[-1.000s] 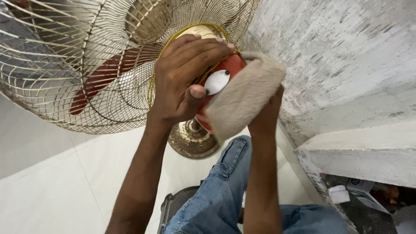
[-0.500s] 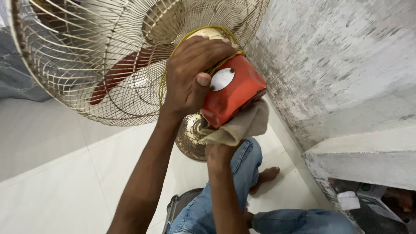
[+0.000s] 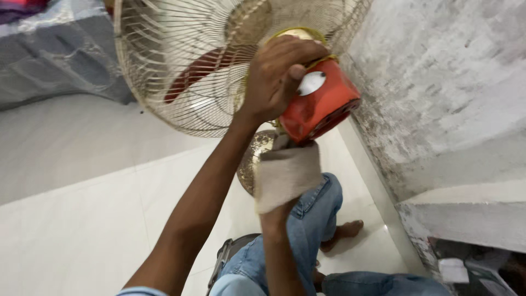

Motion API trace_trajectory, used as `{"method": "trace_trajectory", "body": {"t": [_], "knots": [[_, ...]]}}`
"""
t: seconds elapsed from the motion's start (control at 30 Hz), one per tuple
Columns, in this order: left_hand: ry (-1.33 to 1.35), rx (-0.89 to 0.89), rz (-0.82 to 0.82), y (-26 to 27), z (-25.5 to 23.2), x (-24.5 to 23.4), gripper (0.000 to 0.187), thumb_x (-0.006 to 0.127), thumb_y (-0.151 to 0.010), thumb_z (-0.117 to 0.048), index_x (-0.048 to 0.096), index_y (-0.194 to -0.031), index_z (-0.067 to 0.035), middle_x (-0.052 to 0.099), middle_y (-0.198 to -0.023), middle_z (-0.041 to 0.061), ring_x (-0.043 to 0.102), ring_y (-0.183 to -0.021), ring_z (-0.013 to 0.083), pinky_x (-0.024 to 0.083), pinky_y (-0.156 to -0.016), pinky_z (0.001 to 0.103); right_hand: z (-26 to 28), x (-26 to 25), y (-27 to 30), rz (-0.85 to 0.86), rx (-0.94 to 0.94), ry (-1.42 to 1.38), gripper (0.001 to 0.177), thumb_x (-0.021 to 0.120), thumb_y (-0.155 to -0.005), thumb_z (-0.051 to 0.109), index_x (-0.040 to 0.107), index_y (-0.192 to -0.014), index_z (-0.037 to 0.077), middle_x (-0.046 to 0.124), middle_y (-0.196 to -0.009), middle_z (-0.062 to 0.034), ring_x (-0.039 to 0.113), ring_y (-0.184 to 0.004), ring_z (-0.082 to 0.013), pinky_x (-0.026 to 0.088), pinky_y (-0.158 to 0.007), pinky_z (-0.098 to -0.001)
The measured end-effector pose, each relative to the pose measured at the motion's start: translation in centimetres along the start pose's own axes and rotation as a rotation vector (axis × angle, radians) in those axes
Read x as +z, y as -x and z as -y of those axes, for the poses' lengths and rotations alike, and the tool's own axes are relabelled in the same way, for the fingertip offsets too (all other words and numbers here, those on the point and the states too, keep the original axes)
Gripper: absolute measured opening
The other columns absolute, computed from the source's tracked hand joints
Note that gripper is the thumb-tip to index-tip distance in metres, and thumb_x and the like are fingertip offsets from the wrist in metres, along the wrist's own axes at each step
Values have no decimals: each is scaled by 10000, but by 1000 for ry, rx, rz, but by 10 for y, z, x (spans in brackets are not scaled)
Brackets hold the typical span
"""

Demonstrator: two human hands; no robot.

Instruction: The person cleans a standing electric fan using a cloth. They wipe the motor housing, the metal cage, and the fan blades while sitting on the floor.

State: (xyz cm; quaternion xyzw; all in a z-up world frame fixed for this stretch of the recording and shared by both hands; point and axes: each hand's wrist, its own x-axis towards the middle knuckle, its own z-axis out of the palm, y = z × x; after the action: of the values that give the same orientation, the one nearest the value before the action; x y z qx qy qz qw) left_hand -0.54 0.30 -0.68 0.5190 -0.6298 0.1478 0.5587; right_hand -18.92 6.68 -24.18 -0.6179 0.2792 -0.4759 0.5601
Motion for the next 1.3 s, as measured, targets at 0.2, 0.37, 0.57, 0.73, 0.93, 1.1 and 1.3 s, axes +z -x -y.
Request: {"method": "trace_trajectory", "body": {"t": [0.2, 0.37, 0.57, 0.73, 0.93, 1.1, 1.3], "knots": [[160, -110, 7, 9, -7, -12, 538, 384, -1124, -456, 702, -1280, -51, 751, -1232, 113, 723, -1170, 259, 555, -1052, 377, 6, -13, -17, -50, 141, -224, 523, 689, -976, 227, 475, -1417, 42, 607, -1329, -124, 634, -1219, -214, 526, -1038, -394], [56, -143, -139, 83, -41, -44, 528, 362, -1168, -444, 608, -1404, -41, 663, -1426, 149, 624, -1365, 287, 473, -1198, 418, 37, -25, -23, -76, 101, -342, 522, 686, -983, 222, 471, -1424, 43, 604, -1335, -124, 632, -1222, -215, 526, -1039, -394], [-201, -423, -874, 176, -58, -108, 557, 313, -1176, -425, 623, -1294, 21, 697, -1246, 194, 696, -1128, 278, 574, -1049, 443, 23, -26, -18, -94, 125, -401, 521, 683, -992, 217, 467, -1433, 43, 601, -1341, -123, 629, -1227, -216, 525, -1041, -393], [-78, -479, -743, 148, 10, -155, 670, 382, -1122, -561, 465, -1497, -12, 618, -1443, 206, 610, -1337, 310, 517, -1149, 450, -16, -5, 16, -14, 230, -475, 520, 681, -999, 213, 463, -1440, 44, 598, -1346, -122, 627, -1231, -216, 524, -1042, -393], [224, -663, -432, 124, 28, -163, 879, 310, -1009, -724, 402, -1537, -27, 582, -1478, 222, 574, -1385, 335, 470, -1176, 495, -46, 25, 22, 90, 252, -606, 519, 677, -1007, 208, 458, -1449, 45, 595, -1353, -121, 624, -1235, -217, 524, -1043, -392], [163, -684, -343, 137, 2, -157, 910, 337, -1060, -736, 377, -1578, 12, 541, -1529, 252, 501, -1472, 360, 375, -1264, 541, -22, 39, 33, 266, -120, -103, 554, 726, -986, 153, 451, -1456, 53, 593, -1357, -110, 619, -1242, -208, 523, -1044, -389], [8, -730, -446, 159, -44, -131, 916, 318, -1049, -750, 377, -1562, 7, 500, -1543, 249, 480, -1482, 377, 395, -1256, 543, 21, 70, 32, 391, -380, 12, 496, 769, -942, 171, 513, -1342, 25, 601, -1251, -105, 637, -1139, -203, 560, -1009, -405]]}}
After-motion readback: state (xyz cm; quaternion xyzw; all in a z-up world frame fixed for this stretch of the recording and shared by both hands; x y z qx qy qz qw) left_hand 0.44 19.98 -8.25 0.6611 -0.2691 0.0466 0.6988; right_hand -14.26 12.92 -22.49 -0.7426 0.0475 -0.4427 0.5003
